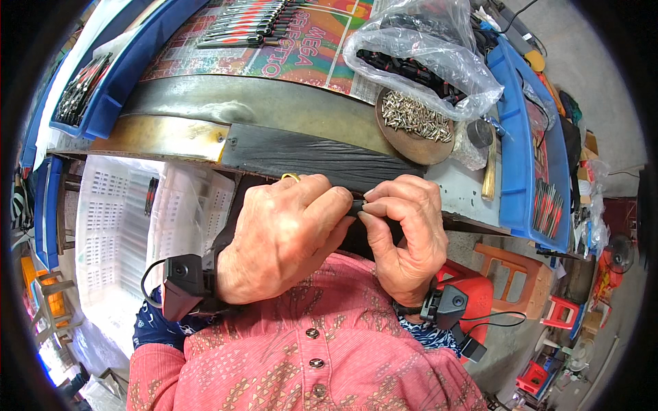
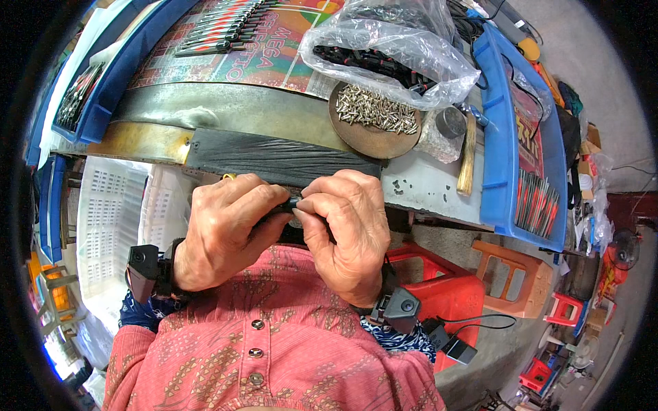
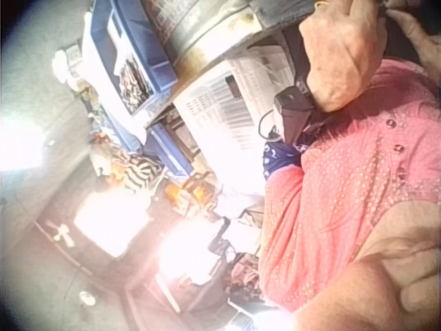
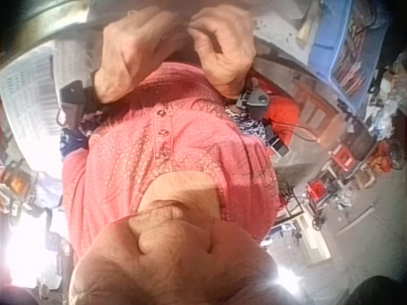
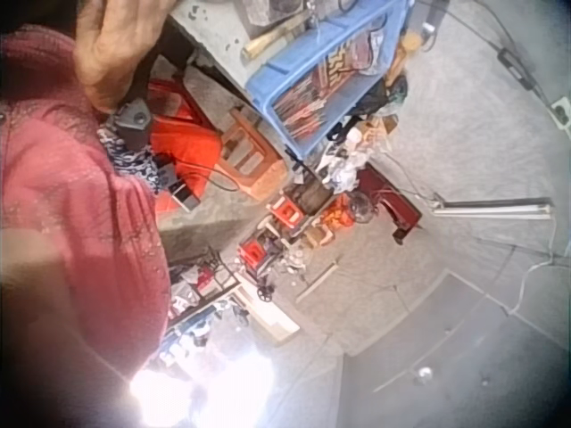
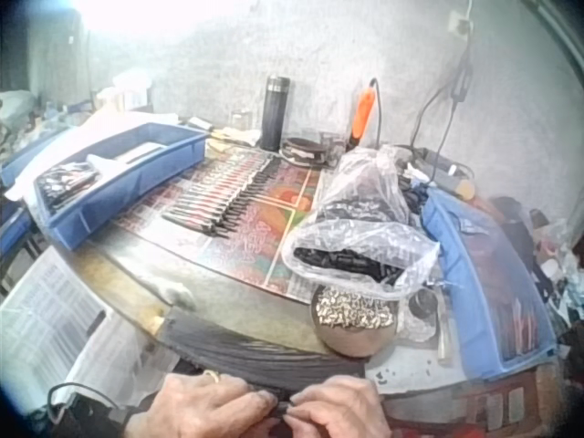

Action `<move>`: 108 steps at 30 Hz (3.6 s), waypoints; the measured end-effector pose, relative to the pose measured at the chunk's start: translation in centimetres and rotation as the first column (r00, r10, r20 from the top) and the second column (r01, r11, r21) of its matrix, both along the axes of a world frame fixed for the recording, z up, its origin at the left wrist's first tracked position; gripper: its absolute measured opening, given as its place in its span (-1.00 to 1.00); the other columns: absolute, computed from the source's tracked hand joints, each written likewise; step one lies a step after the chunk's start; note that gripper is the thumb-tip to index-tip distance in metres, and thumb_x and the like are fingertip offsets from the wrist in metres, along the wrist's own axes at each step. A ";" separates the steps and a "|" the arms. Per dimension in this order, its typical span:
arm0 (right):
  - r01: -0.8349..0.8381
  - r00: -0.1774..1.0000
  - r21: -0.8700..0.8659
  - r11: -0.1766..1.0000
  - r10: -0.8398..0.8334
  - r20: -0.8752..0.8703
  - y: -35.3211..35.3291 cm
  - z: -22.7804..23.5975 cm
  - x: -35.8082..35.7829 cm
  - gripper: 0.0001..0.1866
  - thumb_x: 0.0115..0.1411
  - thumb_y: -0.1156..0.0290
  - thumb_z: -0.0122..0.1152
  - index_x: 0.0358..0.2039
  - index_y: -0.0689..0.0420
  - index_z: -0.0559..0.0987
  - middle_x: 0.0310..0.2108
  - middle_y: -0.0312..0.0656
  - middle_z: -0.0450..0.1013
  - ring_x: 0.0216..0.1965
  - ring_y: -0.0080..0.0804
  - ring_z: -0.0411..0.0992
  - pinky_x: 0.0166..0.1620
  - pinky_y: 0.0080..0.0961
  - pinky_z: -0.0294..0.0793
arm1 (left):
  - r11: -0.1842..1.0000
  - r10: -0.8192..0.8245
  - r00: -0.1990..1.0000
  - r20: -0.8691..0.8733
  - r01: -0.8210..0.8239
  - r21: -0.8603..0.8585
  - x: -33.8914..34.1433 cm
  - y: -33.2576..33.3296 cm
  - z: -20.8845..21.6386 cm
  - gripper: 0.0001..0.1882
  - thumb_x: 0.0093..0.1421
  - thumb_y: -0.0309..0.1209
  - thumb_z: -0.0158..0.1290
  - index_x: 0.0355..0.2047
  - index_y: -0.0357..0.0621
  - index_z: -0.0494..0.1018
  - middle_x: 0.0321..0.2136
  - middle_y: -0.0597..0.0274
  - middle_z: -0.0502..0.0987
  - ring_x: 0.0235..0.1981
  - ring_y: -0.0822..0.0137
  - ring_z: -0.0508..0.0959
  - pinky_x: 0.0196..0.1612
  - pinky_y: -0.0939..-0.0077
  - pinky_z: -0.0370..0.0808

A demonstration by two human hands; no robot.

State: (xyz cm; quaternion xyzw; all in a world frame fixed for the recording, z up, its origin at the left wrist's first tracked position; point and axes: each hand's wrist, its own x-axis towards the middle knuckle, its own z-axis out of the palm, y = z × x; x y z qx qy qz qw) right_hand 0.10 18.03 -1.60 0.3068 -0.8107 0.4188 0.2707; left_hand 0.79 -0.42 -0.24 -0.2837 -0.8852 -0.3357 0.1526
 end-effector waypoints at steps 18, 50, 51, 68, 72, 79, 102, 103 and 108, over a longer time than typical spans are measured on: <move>0.048 0.693 -0.457 0.888 0.300 0.655 0.5 0.2 1.0 -0.71 0.28 0.36 0.26 -0.11 0.31 0.52 -0.27 -0.23 0.51 -0.38 -0.63 0.46 -0.34 -0.69 0.48 | 1.000 0.001 0.999 -0.051 0.000 0.032 0.1 -0.1 -0.4 -0.77 -0.03 -0.47 0.24 -0.43 -0.13 0.39 -0.58 0.19 0.36 -0.57 0.13 0.47 -0.53 0.26 0.43; 0.033 0.595 -0.749 0.662 0.589 0.547 0.0 -2.9 1.1 -0.73 0.24 0.26 0.31 -0.25 0.23 0.55 -0.44 -0.28 0.51 -0.55 -0.71 0.40 -0.52 -0.77 0.40 | 0.974 -0.091 0.996 0.001 0.089 0.208 -0.2 0.0 -1.3 -0.78 -0.12 -0.50 0.28 -0.46 -0.15 0.45 -0.61 0.17 0.39 -0.61 0.11 0.47 -0.57 0.28 0.41; 0.042 0.582 -0.743 0.668 0.588 0.562 0.0 -2.9 1.1 -0.73 0.24 0.26 0.30 -0.26 0.22 0.55 -0.44 -0.29 0.51 -0.55 -0.71 0.40 -0.52 -0.77 0.40 | 0.979 -0.079 0.997 -0.007 0.079 0.187 -0.2 0.1 -1.4 -0.77 -0.12 -0.50 0.27 -0.46 -0.14 0.45 -0.61 0.18 0.39 -0.61 0.11 0.47 -0.56 0.28 0.41; 0.093 0.549 -0.620 0.779 0.479 0.685 0.2 -1.4 1.0 -0.91 0.28 0.50 0.24 -0.28 0.24 0.53 -0.39 -0.36 0.49 -0.41 -0.77 0.40 -0.33 -0.75 0.47 | 0.996 -0.031 0.996 -0.086 0.038 0.077 0.0 0.5 -2.2 -0.77 -0.11 -0.49 0.26 -0.45 -0.11 0.42 -0.60 0.22 0.35 -0.60 0.18 0.46 -0.57 0.29 0.41; 0.128 0.589 -0.591 0.797 0.418 0.691 -0.2 -1.6 1.3 -0.91 0.27 0.51 0.24 -0.27 0.24 0.53 -0.40 -0.38 0.49 -0.42 -0.77 0.40 -0.33 -0.76 0.47 | 0.998 -0.015 0.993 -0.120 0.022 0.058 0.1 0.6 -2.4 -0.77 -0.11 -0.50 0.26 -0.46 -0.11 0.41 -0.60 0.22 0.35 -0.62 0.18 0.46 -0.59 0.29 0.40; 0.122 0.665 -0.664 0.738 0.436 0.606 -0.8 -2.5 1.5 -0.82 0.26 0.38 0.29 -0.28 0.23 0.55 -0.43 -0.36 0.49 -0.50 -0.76 0.38 -0.44 -0.79 0.40 | 0.985 -0.020 0.998 -0.055 0.029 0.172 -0.2 0.6 -2.1 -0.76 -0.13 -0.51 0.27 -0.46 -0.14 0.42 -0.62 0.18 0.36 -0.62 0.13 0.46 -0.58 0.29 0.39; 0.123 0.610 -0.574 0.809 0.394 0.687 -0.3 -2.0 1.0 -0.90 0.28 0.48 0.24 -0.26 0.23 0.55 -0.41 -0.37 0.50 -0.45 -0.77 0.41 -0.39 -0.78 0.46 | 0.996 -0.045 0.995 -0.093 0.053 0.076 -0.3 0.4 -2.9 -0.77 -0.08 -0.47 0.26 -0.45 -0.12 0.41 -0.60 0.21 0.34 -0.60 0.17 0.45 -0.56 0.28 0.40; 0.118 0.600 -0.576 0.809 0.404 0.690 -0.2 -2.0 0.9 -0.91 0.27 0.50 0.24 -0.26 0.23 0.55 -0.40 -0.36 0.50 -0.44 -0.76 0.42 -0.37 -0.77 0.47 | 0.996 -0.044 0.994 -0.102 0.051 0.073 -0.3 0.4 -2.9 -0.77 -0.08 -0.47 0.26 -0.45 -0.12 0.41 -0.60 0.21 0.34 -0.61 0.17 0.45 -0.56 0.28 0.40; 0.125 0.575 -0.590 0.798 0.426 0.699 0.1 -1.9 1.0 -0.91 0.25 0.54 0.24 -0.25 0.25 0.54 -0.37 -0.35 0.51 -0.39 -0.73 0.46 -0.33 -0.75 0.51 | 0.998 -0.043 0.992 -0.116 0.049 0.050 -0.3 0.6 -2.8 -0.77 -0.09 -0.47 0.25 -0.47 -0.12 0.40 -0.60 0.21 0.34 -0.61 0.18 0.45 -0.57 0.28 0.40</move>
